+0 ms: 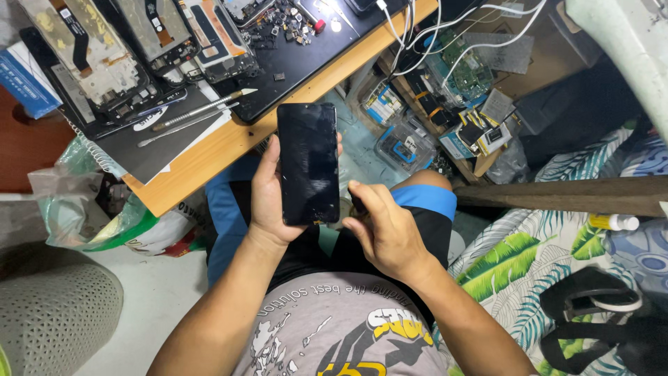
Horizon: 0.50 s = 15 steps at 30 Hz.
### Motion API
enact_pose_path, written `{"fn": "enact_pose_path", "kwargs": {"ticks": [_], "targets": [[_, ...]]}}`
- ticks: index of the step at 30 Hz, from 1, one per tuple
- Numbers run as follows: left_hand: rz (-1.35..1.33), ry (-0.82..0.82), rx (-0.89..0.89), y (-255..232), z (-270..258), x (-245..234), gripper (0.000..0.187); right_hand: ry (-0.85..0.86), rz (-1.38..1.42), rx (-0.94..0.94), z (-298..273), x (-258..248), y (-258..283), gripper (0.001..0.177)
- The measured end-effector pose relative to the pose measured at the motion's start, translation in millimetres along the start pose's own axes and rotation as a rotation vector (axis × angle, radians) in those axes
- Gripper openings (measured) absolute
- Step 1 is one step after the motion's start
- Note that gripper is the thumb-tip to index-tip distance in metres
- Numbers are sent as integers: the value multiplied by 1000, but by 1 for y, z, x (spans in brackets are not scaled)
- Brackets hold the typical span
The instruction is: The person uses a metal prying tool to carefully separate the screen assembly from the back housing of a smartphone. They work along the edges to release the adhesive and then lift the screen away to expose the internal components.
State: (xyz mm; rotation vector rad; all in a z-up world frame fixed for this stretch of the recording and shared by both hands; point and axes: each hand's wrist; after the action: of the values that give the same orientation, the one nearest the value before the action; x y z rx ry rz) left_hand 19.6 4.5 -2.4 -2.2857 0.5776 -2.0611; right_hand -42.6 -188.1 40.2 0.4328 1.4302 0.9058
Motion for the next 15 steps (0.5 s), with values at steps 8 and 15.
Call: {"fn": "enact_pose_path", "kwargs": {"ticks": [8,15], "targets": [[-162,28,-14,1,5,6,65,-7,6,48,-12,-1,-11,61],[-79,35,-34,0,-9,-2,75,-665,-45,61,39,-127,-109,49]]}}
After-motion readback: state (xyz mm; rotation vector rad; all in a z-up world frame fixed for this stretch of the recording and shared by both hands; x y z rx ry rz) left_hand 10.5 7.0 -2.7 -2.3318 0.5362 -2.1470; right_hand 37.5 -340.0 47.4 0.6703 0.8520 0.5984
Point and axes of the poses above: each hand's wrist, its own z-axis towards the middle knuckle, its own x-axis out of the palm, y = z × x, and after that the axes turned 11 degrees about x, right-handed
